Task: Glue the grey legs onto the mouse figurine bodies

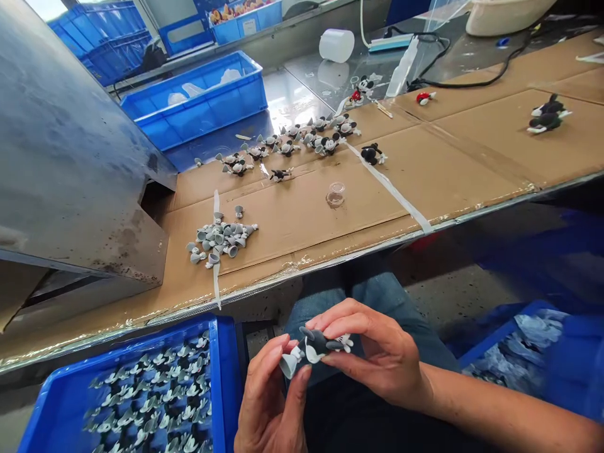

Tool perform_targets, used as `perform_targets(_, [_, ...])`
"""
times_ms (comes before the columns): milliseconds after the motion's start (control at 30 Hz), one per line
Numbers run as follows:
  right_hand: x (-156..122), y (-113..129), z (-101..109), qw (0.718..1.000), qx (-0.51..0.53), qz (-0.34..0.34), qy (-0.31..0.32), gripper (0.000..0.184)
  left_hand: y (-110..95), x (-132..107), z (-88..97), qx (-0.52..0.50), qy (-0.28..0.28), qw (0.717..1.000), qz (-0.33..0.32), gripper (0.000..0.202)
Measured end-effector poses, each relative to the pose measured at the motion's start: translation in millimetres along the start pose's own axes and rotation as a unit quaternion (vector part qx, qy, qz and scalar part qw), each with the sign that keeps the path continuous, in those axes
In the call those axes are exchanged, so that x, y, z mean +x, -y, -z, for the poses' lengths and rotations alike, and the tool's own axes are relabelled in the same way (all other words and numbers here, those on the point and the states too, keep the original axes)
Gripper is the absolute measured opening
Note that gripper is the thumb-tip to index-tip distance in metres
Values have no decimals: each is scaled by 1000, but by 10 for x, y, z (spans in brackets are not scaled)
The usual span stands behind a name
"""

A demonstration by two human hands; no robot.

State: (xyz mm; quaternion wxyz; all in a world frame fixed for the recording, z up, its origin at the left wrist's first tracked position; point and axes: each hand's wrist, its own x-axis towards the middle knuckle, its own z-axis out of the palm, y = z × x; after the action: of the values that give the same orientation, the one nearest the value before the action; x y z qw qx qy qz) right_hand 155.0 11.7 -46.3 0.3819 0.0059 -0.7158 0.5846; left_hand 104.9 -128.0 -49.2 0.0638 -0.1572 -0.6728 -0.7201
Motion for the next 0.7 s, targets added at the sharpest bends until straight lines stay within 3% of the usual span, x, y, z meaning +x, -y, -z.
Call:
perform_targets(133, [30,55,14,999,-16,-38,27,29,39,49,61,-6,27,999,-30,32])
perform_targets(300, [28,57,19,994,48,-94,33,24,118,73,147,9,79,995,-65,35])
perform_targets(567, [-13,64,44,981,89,-164,50,26,81,96,162,5,104,988,-111,33])
perform_targets(700, [-31,34,47,984,108,-132,46,27,41,111,239,39,153,980,-118,38])
